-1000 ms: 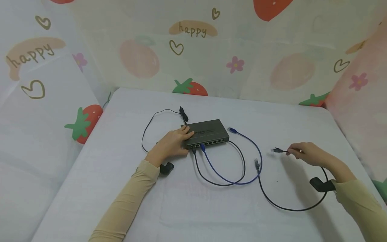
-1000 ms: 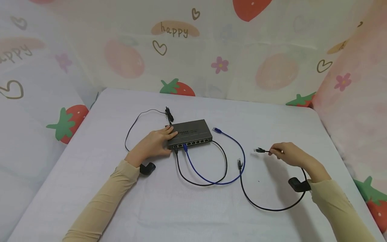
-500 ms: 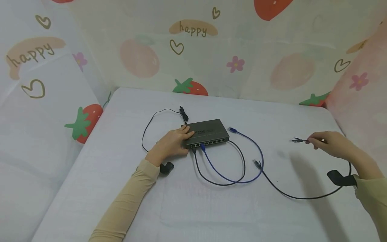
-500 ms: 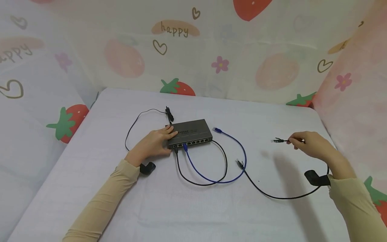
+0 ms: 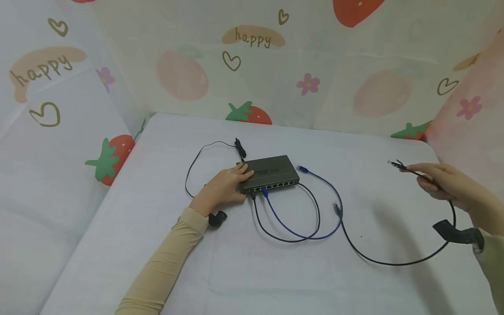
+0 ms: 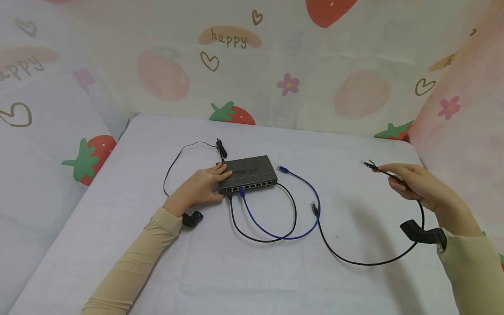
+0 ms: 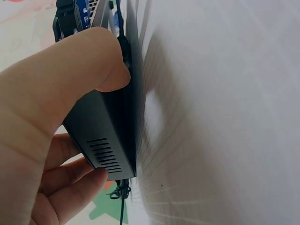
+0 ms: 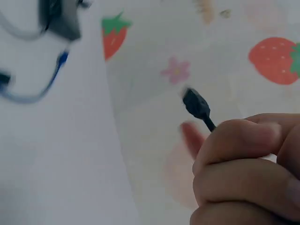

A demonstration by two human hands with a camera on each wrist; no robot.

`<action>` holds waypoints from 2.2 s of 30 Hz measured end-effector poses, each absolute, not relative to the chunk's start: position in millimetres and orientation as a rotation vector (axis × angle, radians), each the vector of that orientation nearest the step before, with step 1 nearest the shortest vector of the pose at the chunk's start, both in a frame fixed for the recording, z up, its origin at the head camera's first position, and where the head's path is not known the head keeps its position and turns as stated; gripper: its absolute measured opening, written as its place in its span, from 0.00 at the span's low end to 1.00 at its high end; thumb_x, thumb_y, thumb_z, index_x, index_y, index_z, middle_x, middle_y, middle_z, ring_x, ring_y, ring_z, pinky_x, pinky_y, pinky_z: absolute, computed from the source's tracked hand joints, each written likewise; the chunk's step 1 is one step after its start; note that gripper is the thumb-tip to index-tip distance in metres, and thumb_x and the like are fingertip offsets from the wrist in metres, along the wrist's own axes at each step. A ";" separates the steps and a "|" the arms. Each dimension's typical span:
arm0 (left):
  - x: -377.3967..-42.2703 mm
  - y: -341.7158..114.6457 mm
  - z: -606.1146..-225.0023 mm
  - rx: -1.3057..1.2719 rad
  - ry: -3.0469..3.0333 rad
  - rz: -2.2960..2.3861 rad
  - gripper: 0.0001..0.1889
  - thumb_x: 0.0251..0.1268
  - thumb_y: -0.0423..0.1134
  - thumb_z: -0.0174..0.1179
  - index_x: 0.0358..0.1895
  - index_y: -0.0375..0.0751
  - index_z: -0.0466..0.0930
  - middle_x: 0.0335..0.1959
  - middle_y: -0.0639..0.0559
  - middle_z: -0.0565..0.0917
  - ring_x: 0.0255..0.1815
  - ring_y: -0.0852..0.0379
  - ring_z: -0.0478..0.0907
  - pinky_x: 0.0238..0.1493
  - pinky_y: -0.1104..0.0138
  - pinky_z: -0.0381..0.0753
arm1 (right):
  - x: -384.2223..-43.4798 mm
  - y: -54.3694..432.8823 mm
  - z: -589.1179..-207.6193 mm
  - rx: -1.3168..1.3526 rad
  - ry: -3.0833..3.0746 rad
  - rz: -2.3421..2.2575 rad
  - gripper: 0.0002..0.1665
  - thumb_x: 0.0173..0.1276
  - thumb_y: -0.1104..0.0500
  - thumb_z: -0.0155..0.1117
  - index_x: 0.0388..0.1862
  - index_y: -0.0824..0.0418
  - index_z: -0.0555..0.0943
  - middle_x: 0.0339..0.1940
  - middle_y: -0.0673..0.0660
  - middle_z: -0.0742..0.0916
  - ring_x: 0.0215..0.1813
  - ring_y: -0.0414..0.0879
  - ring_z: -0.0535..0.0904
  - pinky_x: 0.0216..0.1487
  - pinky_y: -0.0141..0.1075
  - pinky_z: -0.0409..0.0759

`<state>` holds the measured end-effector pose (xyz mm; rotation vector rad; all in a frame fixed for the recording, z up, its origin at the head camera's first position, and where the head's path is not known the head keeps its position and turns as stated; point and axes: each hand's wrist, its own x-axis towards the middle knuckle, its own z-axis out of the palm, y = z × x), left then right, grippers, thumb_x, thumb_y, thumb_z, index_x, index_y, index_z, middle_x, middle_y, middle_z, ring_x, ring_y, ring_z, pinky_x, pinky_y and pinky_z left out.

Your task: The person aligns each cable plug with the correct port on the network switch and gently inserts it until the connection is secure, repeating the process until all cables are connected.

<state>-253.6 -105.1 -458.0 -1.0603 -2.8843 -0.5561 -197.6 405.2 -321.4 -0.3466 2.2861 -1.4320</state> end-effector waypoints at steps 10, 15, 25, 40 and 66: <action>-252.2 -105.4 -457.0 -1.061 -2.888 -0.556 0.38 0.45 0.43 0.67 0.65 0.40 0.67 0.67 0.36 0.64 0.69 0.43 0.60 0.63 0.53 0.67 | -186.9 368.5 -325.5 -0.580 1.315 -1.906 0.33 0.75 0.64 0.10 0.65 0.66 0.64 0.21 0.53 0.58 0.14 0.43 0.49 0.14 0.32 0.41; -251.7 -105.8 -457.0 -1.058 -2.885 -0.562 0.38 0.45 0.43 0.67 0.65 0.40 0.67 0.67 0.36 0.64 0.69 0.43 0.60 0.63 0.53 0.67 | -179.5 346.4 -326.3 -0.521 0.894 -2.054 0.35 0.73 0.60 0.05 0.61 0.67 0.63 0.28 0.55 0.64 0.22 0.42 0.51 0.17 0.27 0.46; -252.2 -106.3 -457.6 -1.072 -2.857 -0.567 0.38 0.44 0.43 0.67 0.64 0.39 0.68 0.66 0.36 0.65 0.69 0.43 0.60 0.62 0.53 0.67 | -168.6 309.3 -335.2 -0.533 0.649 -2.130 0.36 0.72 0.61 0.04 0.63 0.69 0.60 0.28 0.58 0.68 0.21 0.43 0.51 0.16 0.25 0.49; -253.1 -106.2 -457.0 -1.077 -2.865 -0.560 0.38 0.45 0.43 0.67 0.65 0.40 0.68 0.66 0.37 0.64 0.69 0.44 0.60 0.63 0.53 0.67 | -152.6 255.1 -362.3 -0.532 1.253 -2.105 0.24 0.78 0.58 0.19 0.63 0.59 0.60 0.22 0.46 0.74 0.13 0.41 0.50 0.10 0.30 0.40; -255.0 -107.0 -460.1 -1.067 -2.883 -0.569 0.39 0.44 0.43 0.68 0.65 0.41 0.67 0.67 0.38 0.64 0.70 0.45 0.58 0.63 0.52 0.66 | -160.4 191.3 -419.5 -0.188 2.265 -1.921 0.23 0.73 0.50 0.46 0.55 0.68 0.68 0.09 0.45 0.65 0.10 0.34 0.55 0.08 0.29 0.53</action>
